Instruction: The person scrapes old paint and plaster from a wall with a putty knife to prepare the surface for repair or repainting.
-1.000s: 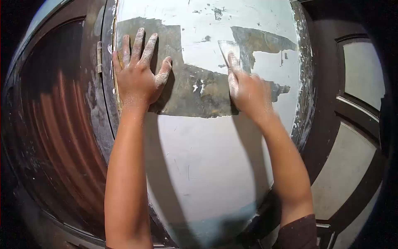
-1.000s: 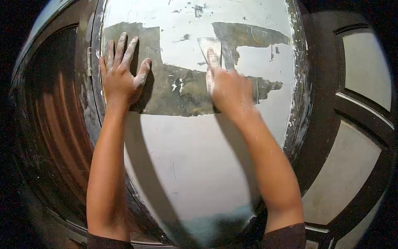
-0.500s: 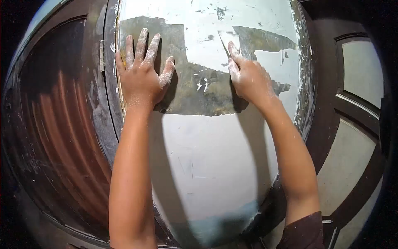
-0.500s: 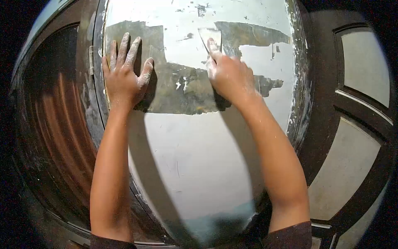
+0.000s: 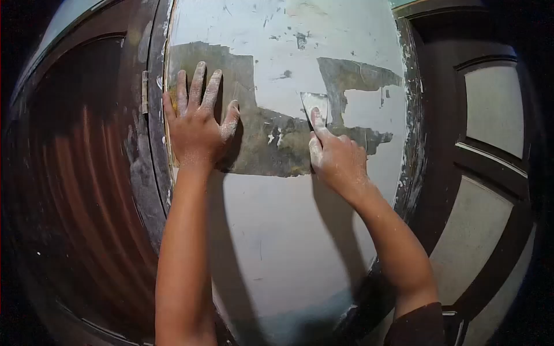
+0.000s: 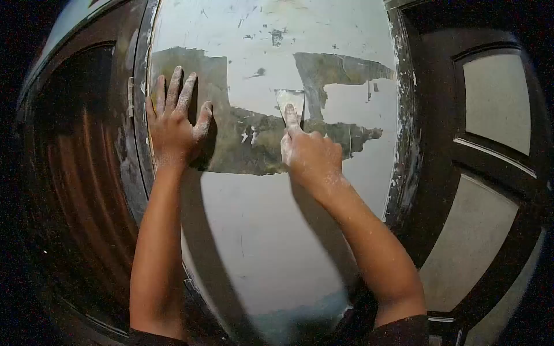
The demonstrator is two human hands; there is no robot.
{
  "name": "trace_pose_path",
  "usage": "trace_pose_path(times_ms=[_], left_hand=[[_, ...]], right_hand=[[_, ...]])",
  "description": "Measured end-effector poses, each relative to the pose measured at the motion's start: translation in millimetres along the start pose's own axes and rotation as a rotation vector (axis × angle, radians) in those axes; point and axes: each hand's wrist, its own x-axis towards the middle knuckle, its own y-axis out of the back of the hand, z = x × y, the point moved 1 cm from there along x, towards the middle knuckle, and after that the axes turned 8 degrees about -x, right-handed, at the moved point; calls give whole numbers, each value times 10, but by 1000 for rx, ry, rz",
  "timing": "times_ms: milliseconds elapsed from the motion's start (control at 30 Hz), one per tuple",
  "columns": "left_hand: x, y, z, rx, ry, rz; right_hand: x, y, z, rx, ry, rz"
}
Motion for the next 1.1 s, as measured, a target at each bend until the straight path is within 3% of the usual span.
trace_pose_path(times_ms=[33, 100, 133, 233, 367, 567, 600, 767, 933, 1100], left_hand=[[-12, -1, 12, -2, -13, 3], [-13, -30, -6, -4, -22, 17], [-20, -18, 5, 5, -20, 2], [2, -16, 30, -12, -28, 32], [-35, 20, 36, 18, 15, -25], [-41, 16, 25, 6, 9, -21], [-44, 15, 21, -3, 3, -11], [-69, 21, 19, 3, 13, -5], [-54, -3, -4, -4, 4, -21], [-63, 21, 17, 9, 16, -8]], right_hand=[[-81, 80, -85, -12, -48, -105], [75, 92, -63, -15, -6, -5], [304, -108, 58, -31, 57, 189], [548, 178, 67, 51, 64, 48], [41, 152, -42, -12, 45, -71], [530, 164, 35, 18, 77, 105], [628, 195, 28, 3, 76, 58], [130, 252, -111, 0, 67, -52], [574, 252, -54, 50, 89, 43], [248, 129, -108, -42, 127, 145]])
